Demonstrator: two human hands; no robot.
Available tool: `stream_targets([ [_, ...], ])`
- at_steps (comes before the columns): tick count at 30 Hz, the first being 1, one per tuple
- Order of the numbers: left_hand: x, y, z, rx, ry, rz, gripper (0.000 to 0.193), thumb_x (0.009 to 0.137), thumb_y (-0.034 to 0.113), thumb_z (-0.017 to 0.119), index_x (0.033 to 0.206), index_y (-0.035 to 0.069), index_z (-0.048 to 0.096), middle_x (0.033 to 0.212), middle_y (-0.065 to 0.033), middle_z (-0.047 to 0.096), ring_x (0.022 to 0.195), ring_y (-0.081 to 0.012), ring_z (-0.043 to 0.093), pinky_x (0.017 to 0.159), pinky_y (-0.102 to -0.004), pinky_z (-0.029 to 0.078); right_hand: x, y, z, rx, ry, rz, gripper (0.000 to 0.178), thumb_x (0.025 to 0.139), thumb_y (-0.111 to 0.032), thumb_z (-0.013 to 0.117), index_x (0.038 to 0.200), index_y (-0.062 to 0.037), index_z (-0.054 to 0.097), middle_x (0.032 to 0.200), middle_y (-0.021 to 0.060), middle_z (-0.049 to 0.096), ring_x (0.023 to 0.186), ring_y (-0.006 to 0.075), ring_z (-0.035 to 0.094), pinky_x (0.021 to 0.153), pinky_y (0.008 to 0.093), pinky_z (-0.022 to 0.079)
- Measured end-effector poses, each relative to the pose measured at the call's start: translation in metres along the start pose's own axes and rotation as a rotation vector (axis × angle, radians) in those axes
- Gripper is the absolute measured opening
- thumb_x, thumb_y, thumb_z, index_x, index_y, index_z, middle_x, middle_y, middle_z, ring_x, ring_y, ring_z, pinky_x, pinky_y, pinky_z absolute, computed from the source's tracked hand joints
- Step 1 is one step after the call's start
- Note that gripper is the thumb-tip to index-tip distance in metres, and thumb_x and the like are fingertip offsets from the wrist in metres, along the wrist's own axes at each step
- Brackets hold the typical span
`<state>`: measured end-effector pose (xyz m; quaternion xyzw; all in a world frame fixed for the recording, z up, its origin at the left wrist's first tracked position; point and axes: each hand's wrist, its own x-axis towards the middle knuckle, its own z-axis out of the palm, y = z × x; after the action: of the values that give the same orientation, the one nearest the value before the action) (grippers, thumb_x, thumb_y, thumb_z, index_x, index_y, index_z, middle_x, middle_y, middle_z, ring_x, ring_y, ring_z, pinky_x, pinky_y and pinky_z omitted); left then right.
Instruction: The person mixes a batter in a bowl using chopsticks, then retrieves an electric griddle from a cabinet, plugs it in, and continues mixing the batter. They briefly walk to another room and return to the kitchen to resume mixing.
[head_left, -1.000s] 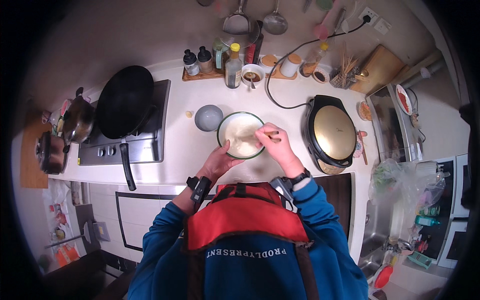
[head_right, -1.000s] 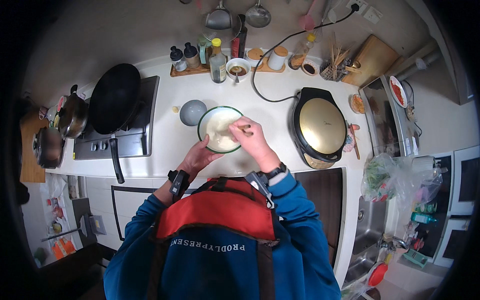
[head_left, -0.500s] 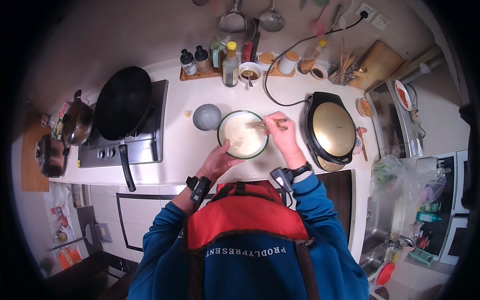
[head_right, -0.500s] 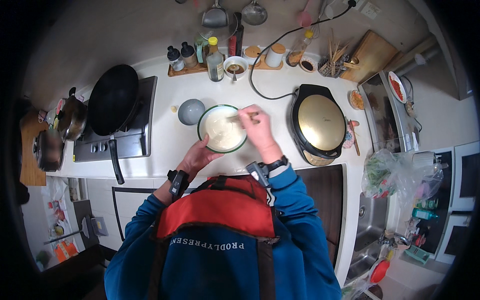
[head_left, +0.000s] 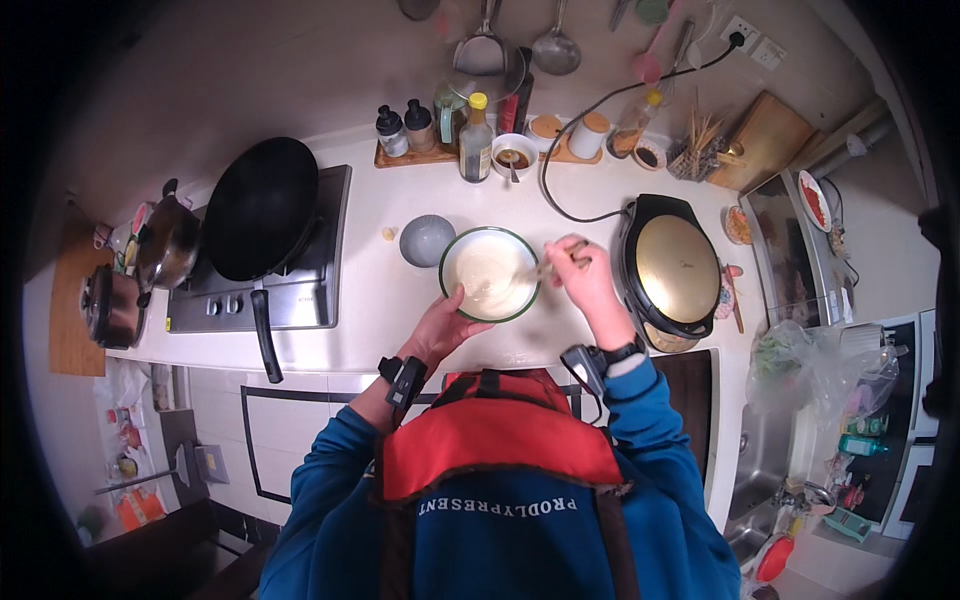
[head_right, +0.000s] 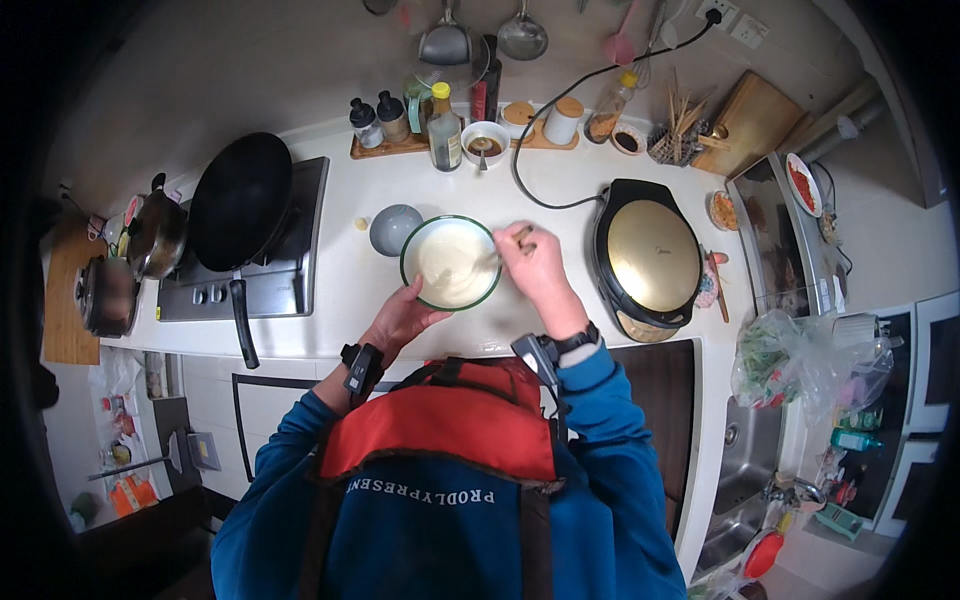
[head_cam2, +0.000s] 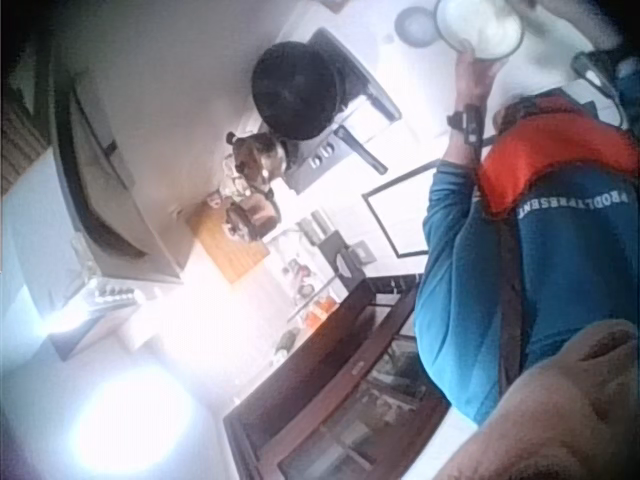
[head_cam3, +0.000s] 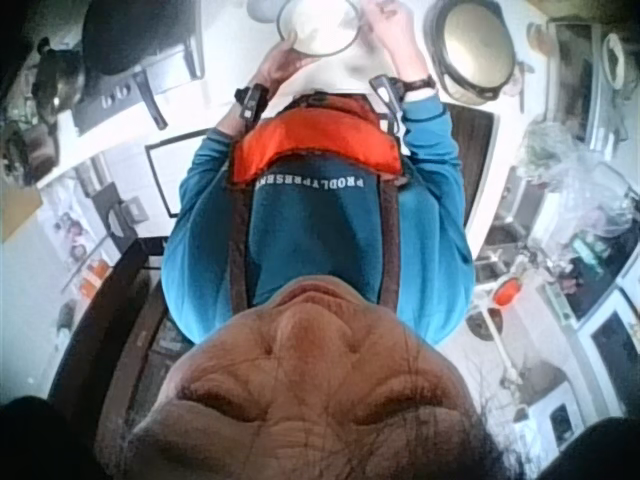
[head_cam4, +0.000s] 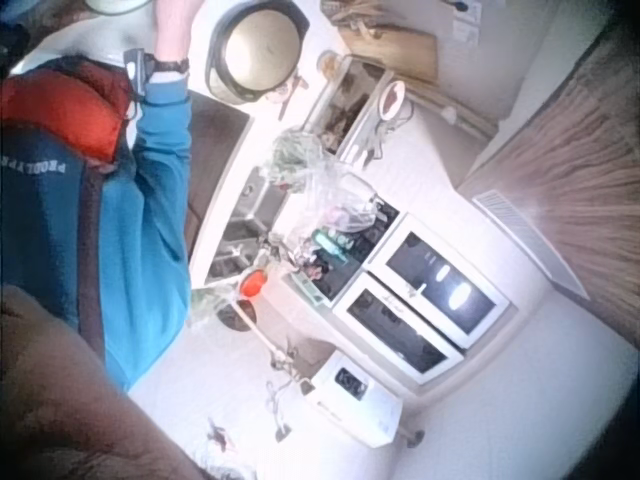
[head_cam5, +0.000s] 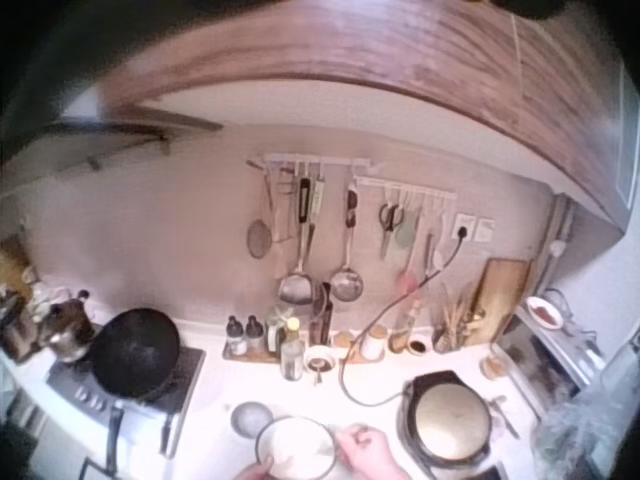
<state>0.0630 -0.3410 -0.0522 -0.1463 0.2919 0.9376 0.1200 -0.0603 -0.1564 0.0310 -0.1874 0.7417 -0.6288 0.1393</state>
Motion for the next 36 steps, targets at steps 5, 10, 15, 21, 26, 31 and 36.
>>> stream_targets([
  [5,-0.001,-0.001,0.000,-0.007,-0.011,0.017,0.056,0.096,0.039,0.046,0.135,0.001,0.034,0.130,-0.0155,0.049,0.116,-0.0275,0.054,0.089,-0.0373,0.054,-0.005,-0.008,-0.001,0.089,-0.303,-0.180,0.014,0.089,-0.009,0.060,0.081,0.0026,0.062,0.072,0.0057,0.061,0.052,0.0112,0.056,0.049,0.0222,0.045],
  [10,-0.004,-0.006,-0.001,-0.030,0.014,-0.013,0.051,0.097,0.035,0.044,0.136,0.004,0.032,0.129,-0.0147,0.050,0.115,-0.0281,0.055,0.089,-0.0396,0.054,-0.008,-0.006,-0.002,0.043,0.000,-0.007,0.011,0.087,-0.008,0.062,0.080,0.0011,0.063,0.076,0.0041,0.060,0.057,0.0096,0.056,0.054,0.0232,0.046],
  [15,-0.007,-0.011,-0.004,-0.015,0.017,-0.001,0.054,0.097,0.039,0.044,0.135,0.002,0.035,0.131,-0.0152,0.048,0.117,-0.0281,0.053,0.092,-0.0393,0.052,-0.011,0.003,0.001,0.122,-0.214,0.043,0.014,0.088,-0.009,0.061,0.078,0.0005,0.062,0.072,0.0038,0.060,0.057,0.0099,0.057,0.053,0.0228,0.046],
  [21,-0.007,-0.017,-0.007,-0.026,0.009,-0.024,0.053,0.096,0.038,0.045,0.135,0.003,0.034,0.131,-0.0147,0.049,0.116,-0.0278,0.053,0.090,-0.0398,0.053,-0.018,0.005,-0.003,0.206,-0.055,-0.103,0.015,0.089,-0.010,0.060,0.078,0.0009,0.061,0.068,0.0041,0.060,0.053,0.0104,0.056,0.050,0.0219,0.045],
  [26,-0.010,-0.018,-0.008,-0.051,0.084,-0.052,0.051,0.097,0.034,0.046,0.136,0.006,0.033,0.130,-0.0145,0.049,0.114,-0.0295,0.054,0.087,-0.0411,0.055,-0.023,0.003,-0.003,-0.010,0.006,0.191,0.016,0.089,-0.010,0.060,0.077,-0.0003,0.062,0.076,0.0060,0.060,0.058,0.0113,0.058,0.055,0.0240,0.047],
  [31,-0.008,-0.019,-0.008,-0.094,0.010,-0.053,0.049,0.097,0.034,0.045,0.136,0.005,0.034,0.129,-0.0144,0.049,0.113,-0.0294,0.055,0.086,-0.0412,0.055,-0.025,0.000,-0.004,0.141,-0.230,-0.154,0.017,0.089,-0.009,0.059,0.075,0.0006,0.061,0.065,0.0024,0.057,0.053,0.0089,0.054,0.049,0.0226,0.043],
  [36,-0.007,-0.020,-0.008,-0.095,0.044,-0.090,0.048,0.098,0.034,0.043,0.136,0.005,0.033,0.129,-0.0149,0.049,0.114,-0.0292,0.055,0.087,-0.0412,0.055,-0.029,-0.001,-0.007,0.089,0.010,0.061,0.012,0.088,-0.006,0.059,0.079,0.0000,0.062,0.074,0.0031,0.060,0.060,0.0092,0.057,0.055,0.0223,0.046],
])
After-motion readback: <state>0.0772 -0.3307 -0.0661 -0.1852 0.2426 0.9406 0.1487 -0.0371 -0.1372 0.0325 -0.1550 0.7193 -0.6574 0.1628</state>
